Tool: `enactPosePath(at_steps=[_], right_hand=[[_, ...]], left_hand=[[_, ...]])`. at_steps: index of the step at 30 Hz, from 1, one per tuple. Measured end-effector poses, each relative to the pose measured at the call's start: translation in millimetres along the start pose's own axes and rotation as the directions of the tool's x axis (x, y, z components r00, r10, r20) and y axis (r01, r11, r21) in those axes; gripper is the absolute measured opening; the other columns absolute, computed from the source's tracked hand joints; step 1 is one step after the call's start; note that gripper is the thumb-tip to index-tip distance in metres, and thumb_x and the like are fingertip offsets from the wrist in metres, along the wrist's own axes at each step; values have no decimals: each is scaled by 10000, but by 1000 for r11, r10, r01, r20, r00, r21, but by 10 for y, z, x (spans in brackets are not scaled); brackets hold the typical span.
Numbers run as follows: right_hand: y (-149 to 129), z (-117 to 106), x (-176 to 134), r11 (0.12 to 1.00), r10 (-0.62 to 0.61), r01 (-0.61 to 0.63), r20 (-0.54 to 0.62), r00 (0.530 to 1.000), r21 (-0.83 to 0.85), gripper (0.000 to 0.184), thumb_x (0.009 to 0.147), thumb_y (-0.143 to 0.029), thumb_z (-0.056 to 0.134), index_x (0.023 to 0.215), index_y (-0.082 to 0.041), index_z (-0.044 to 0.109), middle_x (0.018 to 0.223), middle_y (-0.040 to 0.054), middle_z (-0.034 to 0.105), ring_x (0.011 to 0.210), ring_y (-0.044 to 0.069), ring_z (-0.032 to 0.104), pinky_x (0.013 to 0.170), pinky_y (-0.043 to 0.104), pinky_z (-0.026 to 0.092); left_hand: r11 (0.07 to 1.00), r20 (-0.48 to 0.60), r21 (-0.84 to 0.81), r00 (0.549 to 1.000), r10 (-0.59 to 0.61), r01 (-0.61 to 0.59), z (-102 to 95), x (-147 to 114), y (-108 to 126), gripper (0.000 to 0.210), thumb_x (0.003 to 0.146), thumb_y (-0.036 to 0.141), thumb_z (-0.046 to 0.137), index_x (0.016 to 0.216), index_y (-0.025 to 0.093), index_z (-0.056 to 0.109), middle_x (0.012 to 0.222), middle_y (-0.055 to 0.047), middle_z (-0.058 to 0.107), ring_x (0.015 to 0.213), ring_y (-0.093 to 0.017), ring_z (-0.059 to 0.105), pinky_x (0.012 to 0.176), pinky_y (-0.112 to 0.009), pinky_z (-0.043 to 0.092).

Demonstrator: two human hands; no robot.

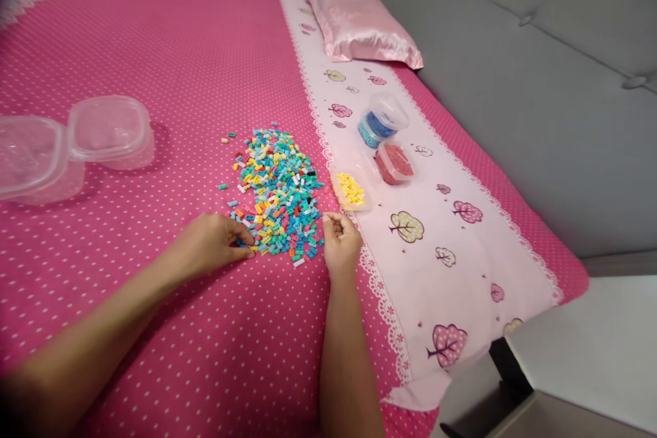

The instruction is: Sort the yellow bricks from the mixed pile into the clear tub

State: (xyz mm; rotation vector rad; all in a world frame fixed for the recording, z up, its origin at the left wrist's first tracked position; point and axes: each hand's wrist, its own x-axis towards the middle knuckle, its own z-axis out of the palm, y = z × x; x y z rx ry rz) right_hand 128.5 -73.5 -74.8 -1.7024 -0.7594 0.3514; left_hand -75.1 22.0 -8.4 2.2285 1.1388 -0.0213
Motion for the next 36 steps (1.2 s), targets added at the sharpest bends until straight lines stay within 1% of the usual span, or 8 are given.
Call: enactPosePath(at_steps=[7,14,17,20,23,26,31,36], right_hand=[[0,-3,-2,1000,4,-4,6,1000,1,275,768,-394,604,853,-143,678,746,42,680,705,162,606,695,300,497],[4,-2,2,1000,5,-5,1,1000,1,275,766,-392,604,854,-144,684,748,45,690,709,165,614,705,304,500],[5,0,2,1000,5,-5,-2,1000,5,279,763,-393,606,855,-141,683,748,43,689,703,160,611,701,299,499],[9,2,1,1000,6,-6,2,1000,14,297,764,-399,608,864,-130,683,750,44,685,695,155,605,696,297,496],[13,2,1,1000,7,-7,5,1000,11,304,765,-405,609,863,-126,682,757,47,682,698,156,602,693,296,491],[14,0,0,1000,8,-8,8,1000,13,311,764,-409,608,862,-123,682,759,50,678,700,157,601,691,296,487],[7,-1,-3,1000,4,-4,8,1000,0,320,762,-422,605,857,-126,684,747,46,679,692,159,600,685,298,484],[-3,7,-2,1000,-3,3,-13,1000,3,322,767,-427,596,860,-130,679,734,38,671,656,145,580,651,282,473]], left_hand=[[1000,31,3,999,25,-25,-11,-6,17,192,716,319,588,727,184,725,559,-8,605,510,-144,503,516,-248,286],[889,106,-457,992,73,-17,-63,-6,-47,156,649,307,645,682,155,630,457,64,443,444,-70,350,437,-192,245],[676,160,-734,984,84,62,-104,-15,-45,165,613,284,684,660,146,608,502,54,483,436,-40,334,411,-158,243],[298,240,-934,965,109,198,-137,-17,-28,169,607,257,693,634,145,570,489,66,422,377,-6,247,350,-128,172],[-12,289,-955,940,182,296,-146,-14,-11,118,600,213,648,613,142,554,550,33,485,353,0,260,308,-119,183],[-136,283,-939,935,214,315,-148,-14,6,75,591,186,575,629,126,600,630,-24,582,350,-13,307,291,-126,247],[-230,261,-930,955,137,287,-176,-18,45,232,579,182,478,678,88,665,689,-108,639,393,-49,390,292,-124,294],[-365,263,-898,965,3,246,-162,-45,155,327,731,249,406,723,57,670,675,-138,618,491,-108,522,328,-141,377]])
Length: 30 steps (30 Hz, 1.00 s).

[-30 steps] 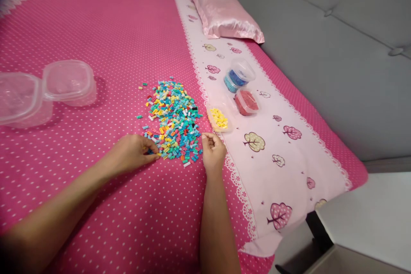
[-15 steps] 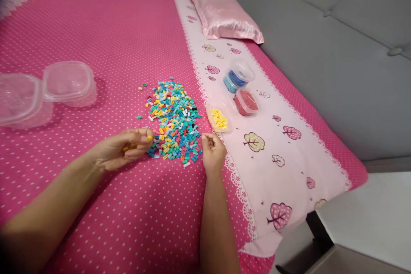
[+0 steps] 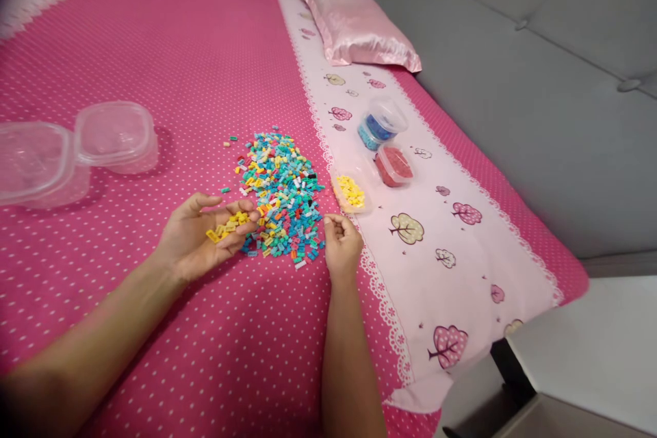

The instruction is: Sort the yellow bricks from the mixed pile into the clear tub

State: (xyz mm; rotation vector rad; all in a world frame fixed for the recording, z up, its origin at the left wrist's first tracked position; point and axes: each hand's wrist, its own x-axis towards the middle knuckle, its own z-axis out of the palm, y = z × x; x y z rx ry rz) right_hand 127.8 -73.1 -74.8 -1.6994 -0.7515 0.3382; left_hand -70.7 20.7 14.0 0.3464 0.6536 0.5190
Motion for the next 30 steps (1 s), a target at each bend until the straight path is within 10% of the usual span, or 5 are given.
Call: enactPosePath(at_steps=[6,12,18,23,30], right_hand=[[-127,3,-47,991,-31,51,-161,987,123,339,782,-438,596,934,-140,652,867,54,669,705,138,588,658,281,475],[-672,79,-497,937,114,-112,14,993,331,399,852,-461,547,1156,-207,597,1181,75,634,1069,186,594,946,377,447],[-1100,401,-985,605,222,-453,408,886,655,527,895,-474,496,1374,-262,436,1524,22,336,1396,166,317,1177,413,197],[-1207,547,-1079,291,223,-557,511,830,778,463,918,-467,430,1326,-260,504,1434,3,478,1345,154,407,1173,391,238],[-1180,486,-1051,225,268,-643,588,763,732,421,903,-480,402,1230,-273,570,1249,11,633,1224,171,541,1134,410,323]], left_hand=[[981,-172,-175,984,52,-82,129,-30,-167,399,879,320,362,814,64,662,754,-141,663,655,-149,639,574,-206,560],[951,-192,-183,958,213,-248,176,-90,-255,460,846,425,429,909,41,672,964,-169,692,940,-217,669,826,-249,557],[916,-195,-90,909,368,-390,272,-192,-459,510,811,506,410,975,100,670,1064,-156,683,1138,-264,590,1029,-371,440],[810,-101,84,803,587,-581,305,-309,-685,521,787,548,454,1098,179,650,1294,-88,595,1312,-269,430,1145,-420,264],[743,102,223,773,626,-631,278,-422,-754,546,817,569,478,1251,253,579,1450,-20,454,1399,-241,289,1158,-377,235]])
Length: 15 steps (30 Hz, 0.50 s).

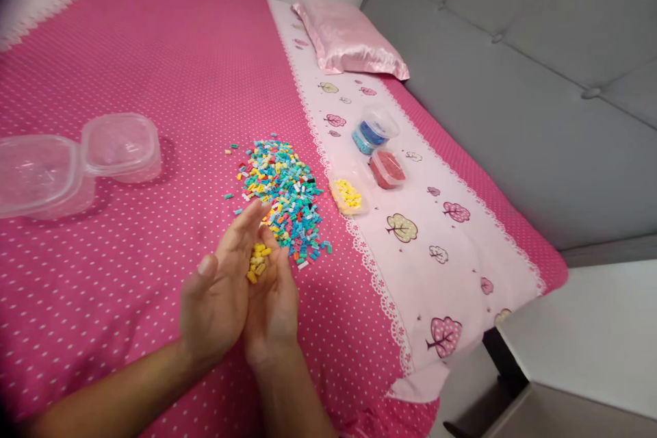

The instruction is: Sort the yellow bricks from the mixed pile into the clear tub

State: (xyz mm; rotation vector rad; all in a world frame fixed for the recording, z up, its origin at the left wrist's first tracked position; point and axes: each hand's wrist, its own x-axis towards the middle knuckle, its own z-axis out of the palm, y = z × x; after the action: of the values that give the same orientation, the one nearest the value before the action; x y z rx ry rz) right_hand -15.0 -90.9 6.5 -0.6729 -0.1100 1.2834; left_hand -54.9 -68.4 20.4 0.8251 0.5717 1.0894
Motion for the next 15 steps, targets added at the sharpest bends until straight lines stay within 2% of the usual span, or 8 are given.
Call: enactPosePath(at_steps=[3,8,11,15], right_hand=[[-24,-27,28,998,56,-56,-18,998,-14,394,897,-481,404,1149,-253,603,1180,33,662,1211,174,551,1126,410,338],[-196,-76,107,996,85,-83,-36,996,42,356,928,-437,369,1090,-221,600,1201,65,639,1262,174,505,1113,451,358],[-444,-137,196,999,-10,12,-66,998,33,353,953,-404,311,1072,-223,589,1204,78,630,1261,170,506,1105,460,372],[-890,-284,420,967,-253,248,-112,961,-61,377,955,-411,281,1014,-206,591,1201,97,612,1243,167,515,1101,426,387]], left_hand=[[1000,13,24,1000,16,-17,19,-20,68,530,797,563,530,1234,269,593,1440,-8,466,1409,-230,270,1157,-347,246],[982,17,89,986,165,-166,33,12,138,560,754,581,592,1228,285,605,1432,-1,474,1415,-259,254,1156,-367,254],[954,-21,115,960,280,-276,7,121,145,504,789,564,548,1204,287,617,1421,26,485,1412,-242,260,1172,-371,211],[924,-96,171,927,362,-343,-69,305,155,401,829,496,495,1145,298,644,1358,51,544,1385,-219,319,1168,-364,229]])
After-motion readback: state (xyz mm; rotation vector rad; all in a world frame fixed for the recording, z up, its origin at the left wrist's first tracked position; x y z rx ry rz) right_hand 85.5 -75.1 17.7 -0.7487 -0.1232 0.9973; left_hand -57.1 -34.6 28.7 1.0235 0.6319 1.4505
